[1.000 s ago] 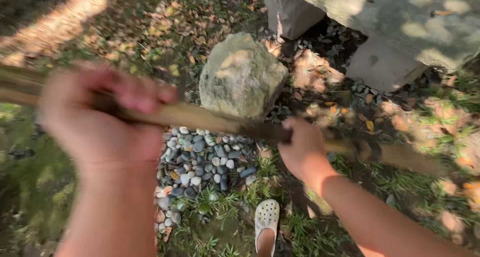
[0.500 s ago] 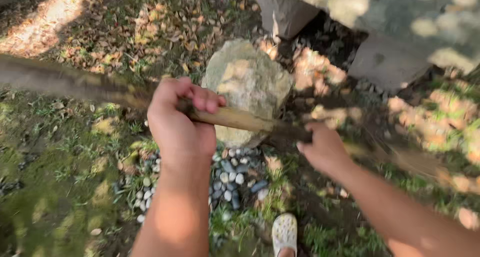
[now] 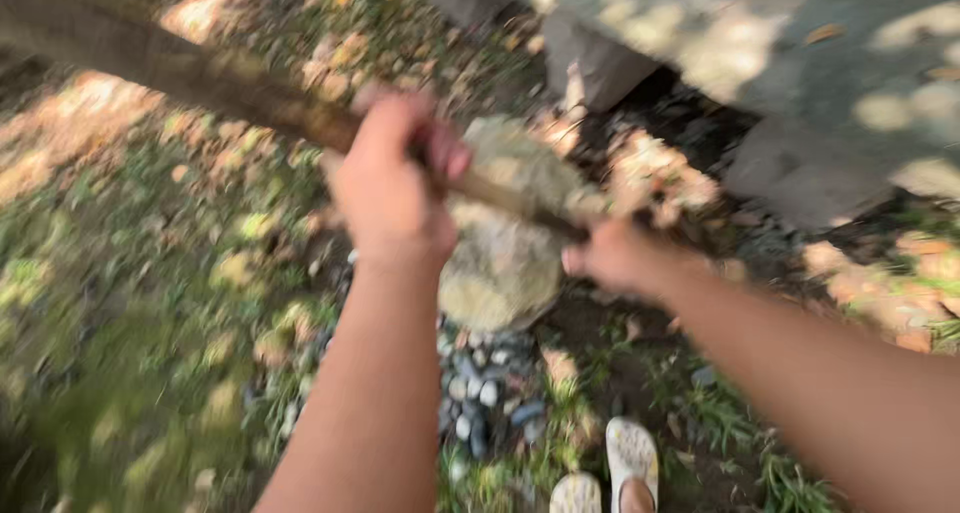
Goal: The person sweeps leaves and debris from a grassy and rocky ground surface using a broom.
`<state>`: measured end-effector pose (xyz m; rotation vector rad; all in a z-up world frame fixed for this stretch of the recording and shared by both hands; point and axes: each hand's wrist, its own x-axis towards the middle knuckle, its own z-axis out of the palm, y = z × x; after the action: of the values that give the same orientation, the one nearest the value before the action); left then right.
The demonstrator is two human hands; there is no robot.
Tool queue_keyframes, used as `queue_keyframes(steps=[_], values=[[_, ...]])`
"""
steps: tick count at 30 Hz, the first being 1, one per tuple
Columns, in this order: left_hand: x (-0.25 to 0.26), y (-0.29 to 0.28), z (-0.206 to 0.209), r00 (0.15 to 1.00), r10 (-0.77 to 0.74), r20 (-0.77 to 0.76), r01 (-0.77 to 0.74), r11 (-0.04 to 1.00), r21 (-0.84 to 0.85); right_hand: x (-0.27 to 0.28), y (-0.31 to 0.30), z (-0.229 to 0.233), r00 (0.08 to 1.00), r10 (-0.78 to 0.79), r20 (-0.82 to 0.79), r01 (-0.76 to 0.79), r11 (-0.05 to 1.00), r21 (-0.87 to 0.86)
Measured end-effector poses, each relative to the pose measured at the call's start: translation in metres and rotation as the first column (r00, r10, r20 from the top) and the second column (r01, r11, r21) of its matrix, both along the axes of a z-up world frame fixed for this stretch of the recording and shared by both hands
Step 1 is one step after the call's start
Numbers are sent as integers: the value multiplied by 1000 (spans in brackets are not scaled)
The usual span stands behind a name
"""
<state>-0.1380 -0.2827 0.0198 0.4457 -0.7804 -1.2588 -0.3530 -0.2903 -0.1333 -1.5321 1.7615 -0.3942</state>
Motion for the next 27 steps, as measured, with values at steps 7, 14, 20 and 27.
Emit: queue_keyframes(steps=[7, 14, 20, 27], values=[[13, 11, 40, 1000, -2, 15, -1, 986, 170, -2, 62, 18, 985, -168, -49, 167, 986, -19], [13, 3, 111, 965, 40, 260, 86, 885, -457, 14, -70, 62, 988, 105, 113, -4, 746, -665], [-80, -5, 54, 788, 223, 573, -140, 973, -186, -21, -74, 20, 865, 214, 455, -99, 959, -264], [-19, -38, 103, 951, -153, 270, 212, 956, -205, -22, 5, 74, 954, -269, 135, 278, 959, -53]])
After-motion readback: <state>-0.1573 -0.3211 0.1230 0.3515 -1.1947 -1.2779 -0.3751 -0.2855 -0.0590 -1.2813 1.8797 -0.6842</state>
